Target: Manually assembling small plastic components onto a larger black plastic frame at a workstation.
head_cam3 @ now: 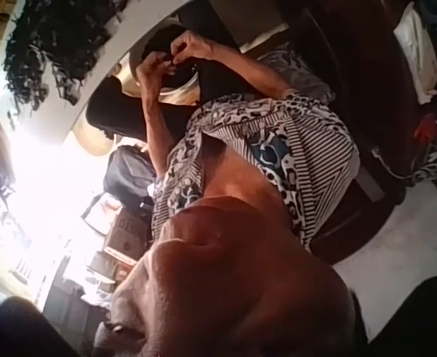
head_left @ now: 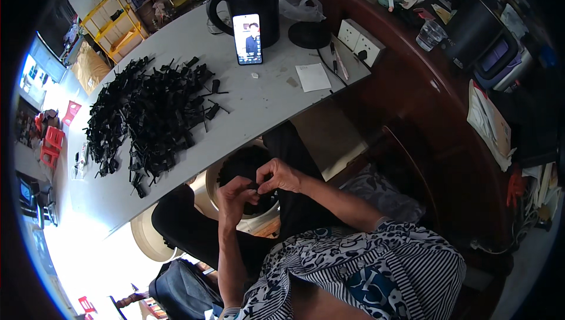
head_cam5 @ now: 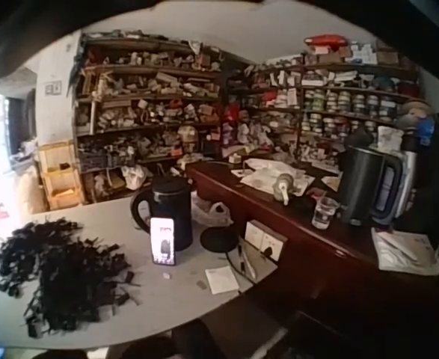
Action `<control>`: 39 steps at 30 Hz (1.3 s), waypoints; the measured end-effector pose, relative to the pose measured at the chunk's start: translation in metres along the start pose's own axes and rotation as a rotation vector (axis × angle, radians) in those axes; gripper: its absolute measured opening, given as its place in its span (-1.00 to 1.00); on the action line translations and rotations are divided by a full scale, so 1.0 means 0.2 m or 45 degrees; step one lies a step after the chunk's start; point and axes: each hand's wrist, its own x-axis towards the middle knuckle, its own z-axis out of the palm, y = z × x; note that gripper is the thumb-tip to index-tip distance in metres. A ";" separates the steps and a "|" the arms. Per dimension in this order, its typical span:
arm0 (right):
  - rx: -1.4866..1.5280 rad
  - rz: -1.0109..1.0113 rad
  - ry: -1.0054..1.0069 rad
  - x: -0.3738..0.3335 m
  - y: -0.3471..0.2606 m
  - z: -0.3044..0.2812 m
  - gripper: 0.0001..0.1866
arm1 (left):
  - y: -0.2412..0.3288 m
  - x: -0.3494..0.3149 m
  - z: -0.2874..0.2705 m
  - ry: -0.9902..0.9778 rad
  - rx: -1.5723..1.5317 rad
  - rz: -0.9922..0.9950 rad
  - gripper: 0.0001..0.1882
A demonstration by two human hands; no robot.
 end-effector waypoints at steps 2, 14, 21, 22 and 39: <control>0.162 0.017 0.089 -0.02 0.02 0.04 -0.81 | 0.00 -0.01 0.00 0.051 -0.050 0.085 -0.88; 0.629 0.011 0.314 -0.03 0.06 0.19 -0.76 | 0.00 -0.03 0.10 0.337 0.487 0.353 -0.89; 0.632 0.116 0.365 0.01 -0.02 0.22 -0.72 | 0.03 -0.03 0.12 0.445 0.921 0.683 -0.87; 0.641 0.184 0.409 0.02 -0.03 0.23 -0.73 | 0.01 -0.03 0.12 0.479 0.929 0.675 -0.86; -0.285 -0.310 0.358 0.01 -0.01 0.08 -0.87 | 0.01 0.01 0.01 0.332 0.253 0.133 -0.91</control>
